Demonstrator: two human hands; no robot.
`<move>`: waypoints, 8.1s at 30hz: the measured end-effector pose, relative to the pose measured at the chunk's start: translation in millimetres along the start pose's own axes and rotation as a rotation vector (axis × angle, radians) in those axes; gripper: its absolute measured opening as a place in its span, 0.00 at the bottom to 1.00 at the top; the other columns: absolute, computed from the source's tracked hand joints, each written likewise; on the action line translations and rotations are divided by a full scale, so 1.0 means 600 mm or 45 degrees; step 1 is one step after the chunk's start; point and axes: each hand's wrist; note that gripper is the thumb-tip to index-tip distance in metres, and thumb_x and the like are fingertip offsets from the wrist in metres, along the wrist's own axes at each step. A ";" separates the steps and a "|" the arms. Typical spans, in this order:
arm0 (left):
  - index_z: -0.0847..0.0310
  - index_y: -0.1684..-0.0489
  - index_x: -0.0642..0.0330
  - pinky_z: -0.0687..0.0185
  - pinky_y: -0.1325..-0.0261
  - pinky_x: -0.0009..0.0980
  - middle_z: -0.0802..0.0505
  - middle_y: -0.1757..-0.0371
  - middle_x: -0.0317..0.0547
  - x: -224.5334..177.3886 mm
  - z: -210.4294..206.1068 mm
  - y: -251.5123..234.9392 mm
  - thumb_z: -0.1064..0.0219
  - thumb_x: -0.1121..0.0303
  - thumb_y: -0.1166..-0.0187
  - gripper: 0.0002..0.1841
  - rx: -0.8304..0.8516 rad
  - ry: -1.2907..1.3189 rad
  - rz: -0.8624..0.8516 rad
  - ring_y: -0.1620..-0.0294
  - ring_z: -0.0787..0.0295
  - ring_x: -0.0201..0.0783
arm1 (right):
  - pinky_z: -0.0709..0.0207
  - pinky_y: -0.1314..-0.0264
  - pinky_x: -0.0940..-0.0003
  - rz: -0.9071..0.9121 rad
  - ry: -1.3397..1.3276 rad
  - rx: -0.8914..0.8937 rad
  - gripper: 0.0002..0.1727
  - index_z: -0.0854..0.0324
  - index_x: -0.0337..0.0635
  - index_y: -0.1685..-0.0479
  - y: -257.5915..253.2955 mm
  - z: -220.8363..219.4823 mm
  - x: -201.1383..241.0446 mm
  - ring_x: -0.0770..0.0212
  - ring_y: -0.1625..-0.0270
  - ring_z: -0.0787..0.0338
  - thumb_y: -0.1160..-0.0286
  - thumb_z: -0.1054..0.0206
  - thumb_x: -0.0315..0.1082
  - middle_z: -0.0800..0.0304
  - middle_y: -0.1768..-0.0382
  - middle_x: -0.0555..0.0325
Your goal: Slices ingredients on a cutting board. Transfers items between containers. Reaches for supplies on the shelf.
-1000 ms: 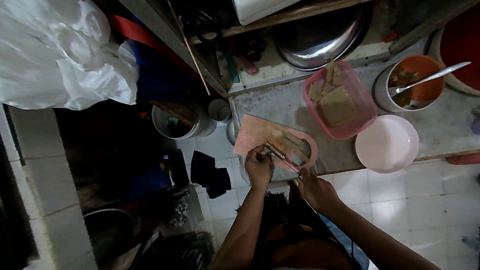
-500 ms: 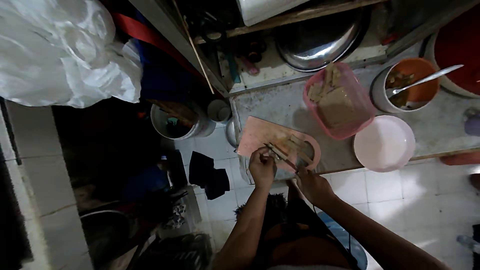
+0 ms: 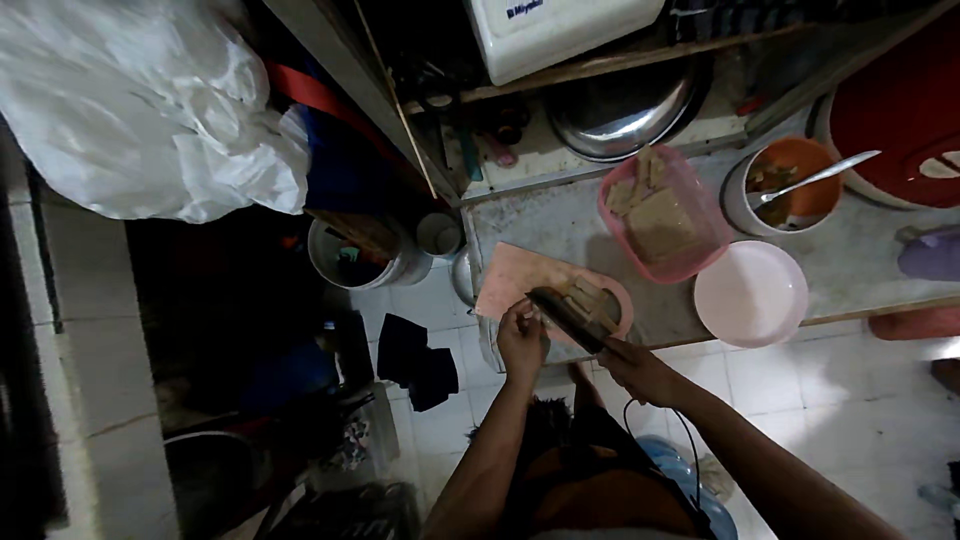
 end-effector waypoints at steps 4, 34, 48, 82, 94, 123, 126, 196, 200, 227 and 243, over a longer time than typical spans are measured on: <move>0.22 0.29 0.67 0.12 0.46 0.36 0.12 0.40 0.57 0.000 0.007 0.015 0.29 0.74 0.24 0.23 0.033 -0.055 -0.076 0.52 0.11 0.39 | 0.17 0.46 0.42 0.087 0.372 -0.523 0.31 0.24 0.32 0.30 0.002 0.005 0.007 0.43 0.52 0.11 0.23 0.28 0.47 0.13 0.47 0.37; 0.42 0.14 0.61 0.10 0.45 0.41 0.19 0.33 0.62 -0.069 -0.054 0.031 0.44 0.66 0.08 0.26 0.237 0.340 0.447 0.45 0.11 0.48 | 0.16 0.47 0.55 0.184 -0.105 -0.385 0.26 0.29 0.33 0.25 -0.115 0.019 0.032 0.52 0.52 0.12 0.20 0.31 0.32 0.15 0.46 0.39; 0.46 0.09 0.45 0.17 0.42 0.40 0.17 0.30 0.50 -0.272 -0.150 -0.027 0.51 0.55 0.06 0.27 0.531 0.401 0.359 0.41 0.16 0.42 | 0.20 0.72 0.61 0.342 -0.429 -0.868 0.23 0.30 0.41 0.26 -0.043 0.141 0.108 0.59 0.73 0.19 0.16 0.33 0.36 0.17 0.59 0.47; 0.41 0.12 0.63 0.56 0.19 0.77 0.33 0.15 0.73 -0.299 -0.379 -0.158 0.15 0.53 0.42 0.54 0.653 -1.763 -0.353 0.12 0.49 0.75 | 0.18 0.72 0.75 0.305 -0.522 -1.099 0.19 0.25 0.35 0.32 0.146 0.234 -0.135 0.70 0.60 0.08 0.20 0.36 0.29 0.08 0.42 0.54; 0.09 0.42 0.58 0.49 0.19 0.72 0.08 0.41 0.61 -0.368 -0.328 -0.115 0.25 0.60 0.26 0.18 0.831 -1.580 -0.794 0.31 0.18 0.63 | 0.17 0.68 0.76 0.363 -0.435 -1.088 0.19 0.24 0.35 0.33 0.175 0.238 -0.150 0.73 0.61 0.09 0.21 0.34 0.30 0.08 0.42 0.54; 0.29 0.17 0.58 0.25 0.27 0.61 0.21 0.23 0.64 -0.042 0.074 -0.034 0.20 0.50 0.33 0.42 0.104 -1.001 -0.420 0.25 0.22 0.62 | 0.16 0.46 0.44 -0.009 0.505 -0.526 0.25 0.29 0.38 0.24 -0.011 -0.080 0.020 0.41 0.50 0.08 0.06 0.52 0.47 0.12 0.48 0.40; 0.42 0.08 0.60 0.40 0.14 0.57 0.33 0.11 0.59 -0.014 0.066 -0.038 0.22 0.43 0.34 0.53 0.243 -1.086 -0.653 0.10 0.38 0.57 | 0.14 0.52 0.44 -0.002 0.637 -0.626 0.25 0.27 0.36 0.27 -0.032 -0.105 0.023 0.39 0.54 0.06 0.06 0.52 0.48 0.11 0.49 0.39; 0.34 0.13 0.58 0.39 0.15 0.57 0.23 0.19 0.57 -0.054 0.039 -0.049 0.13 0.59 0.43 0.50 0.415 -1.335 -0.572 0.16 0.32 0.59 | 0.13 0.59 0.45 -0.078 0.884 -0.672 0.22 0.22 0.33 0.34 0.027 -0.089 -0.084 0.37 0.58 0.05 0.08 0.46 0.44 0.10 0.54 0.36; 0.35 0.11 0.49 0.66 0.09 0.67 0.39 0.06 0.48 -0.060 0.053 -0.054 0.16 0.59 0.41 0.49 0.479 -1.286 -0.662 0.05 0.56 0.58 | 0.13 0.65 0.45 0.003 0.883 -0.764 0.20 0.21 0.33 0.38 0.042 -0.087 -0.088 0.38 0.63 0.05 0.10 0.43 0.42 0.09 0.58 0.37; 0.22 0.30 0.67 0.15 0.37 0.53 0.17 0.33 0.62 -0.139 -0.044 -0.168 0.17 0.56 0.37 0.36 0.497 -0.853 -0.793 0.38 0.14 0.54 | 0.15 0.71 0.47 0.152 0.573 -0.784 0.21 0.18 0.36 0.43 0.093 -0.080 -0.168 0.46 0.72 0.08 0.15 0.42 0.46 0.10 0.68 0.45; 0.22 0.25 0.57 0.20 0.34 0.61 0.16 0.30 0.61 -0.235 -0.068 -0.123 0.25 0.40 0.30 0.38 0.084 -1.100 -0.675 0.32 0.17 0.60 | 0.20 0.72 0.49 0.072 0.182 -0.753 0.22 0.20 0.35 0.41 0.114 -0.058 -0.224 0.51 0.75 0.16 0.14 0.46 0.46 0.17 0.75 0.50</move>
Point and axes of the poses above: each hand's wrist, its own y-axis away from the middle knuckle, its own z-axis out of the back of the hand, x = y × z
